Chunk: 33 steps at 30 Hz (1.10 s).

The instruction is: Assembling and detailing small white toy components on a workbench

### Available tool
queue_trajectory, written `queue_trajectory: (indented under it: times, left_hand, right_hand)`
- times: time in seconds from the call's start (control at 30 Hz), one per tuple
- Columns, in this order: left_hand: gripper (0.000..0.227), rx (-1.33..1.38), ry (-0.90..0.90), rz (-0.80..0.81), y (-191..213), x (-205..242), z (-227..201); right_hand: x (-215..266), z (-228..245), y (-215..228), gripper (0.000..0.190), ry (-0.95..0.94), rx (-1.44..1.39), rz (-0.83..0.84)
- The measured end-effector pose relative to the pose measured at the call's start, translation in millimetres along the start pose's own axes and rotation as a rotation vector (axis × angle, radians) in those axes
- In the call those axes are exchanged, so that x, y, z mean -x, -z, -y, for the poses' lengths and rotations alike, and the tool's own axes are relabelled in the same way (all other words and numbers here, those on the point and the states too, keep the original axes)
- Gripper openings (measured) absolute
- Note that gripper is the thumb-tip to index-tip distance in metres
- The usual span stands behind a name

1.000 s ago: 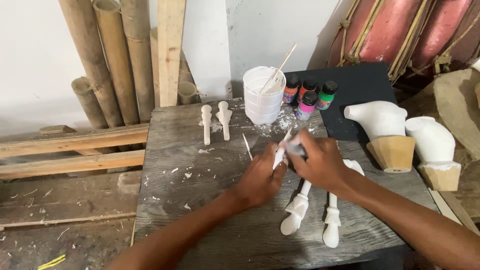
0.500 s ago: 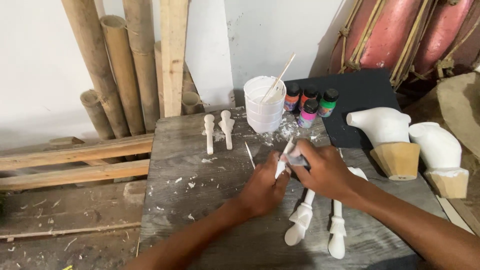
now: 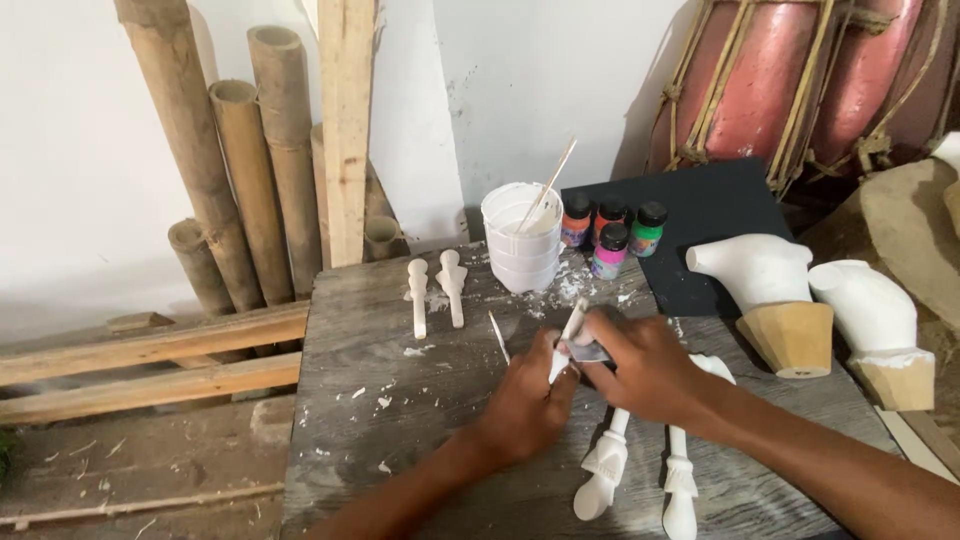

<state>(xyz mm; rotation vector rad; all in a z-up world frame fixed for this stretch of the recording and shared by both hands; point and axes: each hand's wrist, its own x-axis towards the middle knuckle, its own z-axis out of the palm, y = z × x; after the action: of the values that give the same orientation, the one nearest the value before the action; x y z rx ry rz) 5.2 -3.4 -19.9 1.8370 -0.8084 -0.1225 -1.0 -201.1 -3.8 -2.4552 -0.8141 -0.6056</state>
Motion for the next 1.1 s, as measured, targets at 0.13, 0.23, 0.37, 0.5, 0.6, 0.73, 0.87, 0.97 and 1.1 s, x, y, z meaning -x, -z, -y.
queue_trajectory:
  times: [0.13, 0.23, 0.37, 0.5, 0.6, 0.73, 0.87, 0.97, 1.1]
  left_hand:
    - [0.02, 0.065, 0.122, 0.074, 3, -1, -16]
    - [0.023, -0.021, 0.01, 0.004, -1, -2, -5]
    - [0.027, -0.038, -0.018, 0.008, 2, -3, -11]
    - [0.025, -0.059, 0.002, 0.015, -2, -1, -2]
    - [0.028, -0.088, 0.006, -0.014, -5, -2, 6]
    - [0.049, -0.089, -0.104, 0.006, -5, 0, 3]
    - [0.03, -0.077, 0.013, -0.029, -4, -3, 2]
    - [0.036, -0.091, -0.024, -0.045, -11, 2, 17]
    - [0.028, 0.001, 0.112, 0.05, -3, -1, -21]
  right_hand:
    - [2, -7, -5, 0.017, 0.0, 0.093, -0.127]
    - [3, -5, -6, 0.012, -0.113, -0.087, -0.076]
    - [0, -9, -6, 0.015, -0.035, 0.075, -0.162]
    - [3, 0, -5, 0.012, 0.079, 0.061, -0.077]
    - [6, -19, -15, 0.021, -0.089, 0.097, -0.132]
    - [4, -8, -11, 0.015, -0.098, -0.036, -0.119]
    - [1, -11, -12, 0.013, -0.013, 0.078, -0.179]
    - [2, -2, -8, 0.015, -0.065, 0.005, -0.141]
    - [0, -7, -11, 0.01, 0.006, -0.019, -0.134]
